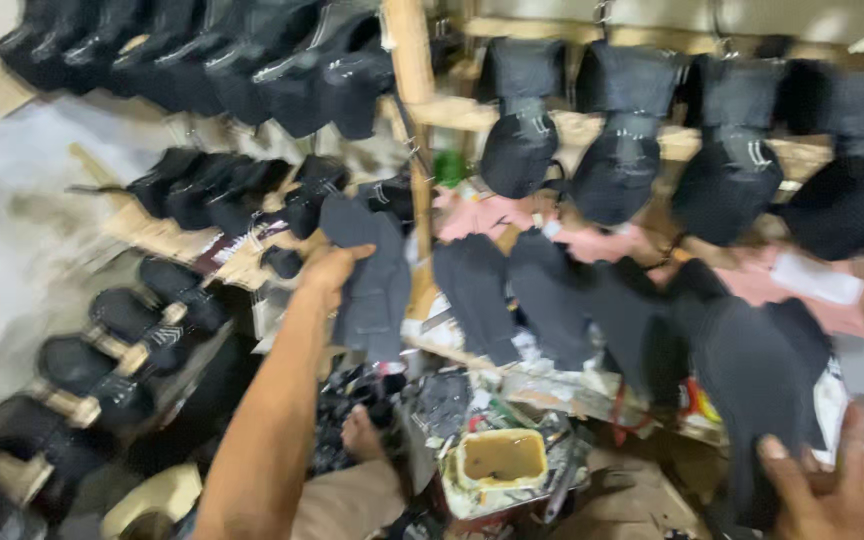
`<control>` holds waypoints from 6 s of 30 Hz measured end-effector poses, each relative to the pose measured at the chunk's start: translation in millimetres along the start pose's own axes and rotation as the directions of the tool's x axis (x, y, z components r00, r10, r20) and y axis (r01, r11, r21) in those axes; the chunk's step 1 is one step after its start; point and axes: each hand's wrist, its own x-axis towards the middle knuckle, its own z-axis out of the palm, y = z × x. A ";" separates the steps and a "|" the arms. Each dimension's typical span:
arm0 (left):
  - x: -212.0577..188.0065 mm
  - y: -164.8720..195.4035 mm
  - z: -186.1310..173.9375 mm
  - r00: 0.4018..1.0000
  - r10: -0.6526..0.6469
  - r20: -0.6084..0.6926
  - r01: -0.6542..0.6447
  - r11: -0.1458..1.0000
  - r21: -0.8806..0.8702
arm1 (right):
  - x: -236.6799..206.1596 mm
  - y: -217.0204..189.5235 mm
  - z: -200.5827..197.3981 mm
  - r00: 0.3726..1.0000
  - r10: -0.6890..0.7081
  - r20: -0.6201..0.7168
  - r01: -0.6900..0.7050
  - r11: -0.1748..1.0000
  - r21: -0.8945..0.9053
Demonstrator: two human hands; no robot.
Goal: The person applies glue to the edges of black shoe parts using a brush, then places them on a wooden shelf. The person also handles and stacks black shoe soles.
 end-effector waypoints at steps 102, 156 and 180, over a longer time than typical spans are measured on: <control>-174.0 -24.9 379.6 0.913 0.260 0.315 -0.408 0.549 0.729 | 46.1 -22.9 -10.3 0.901 0.429 -0.066 -0.381 0.853 0.357; -249.4 -31.8 336.1 0.769 0.030 0.639 0.610 0.262 -0.748 | -17.1 -112.4 3.8 0.915 0.361 0.179 -0.402 0.852 0.335; -219.9 -15.6 334.9 0.915 -0.254 0.312 0.361 0.173 -0.917 | -23.9 -132.4 3.9 0.866 -0.338 0.367 0.442 0.862 -0.249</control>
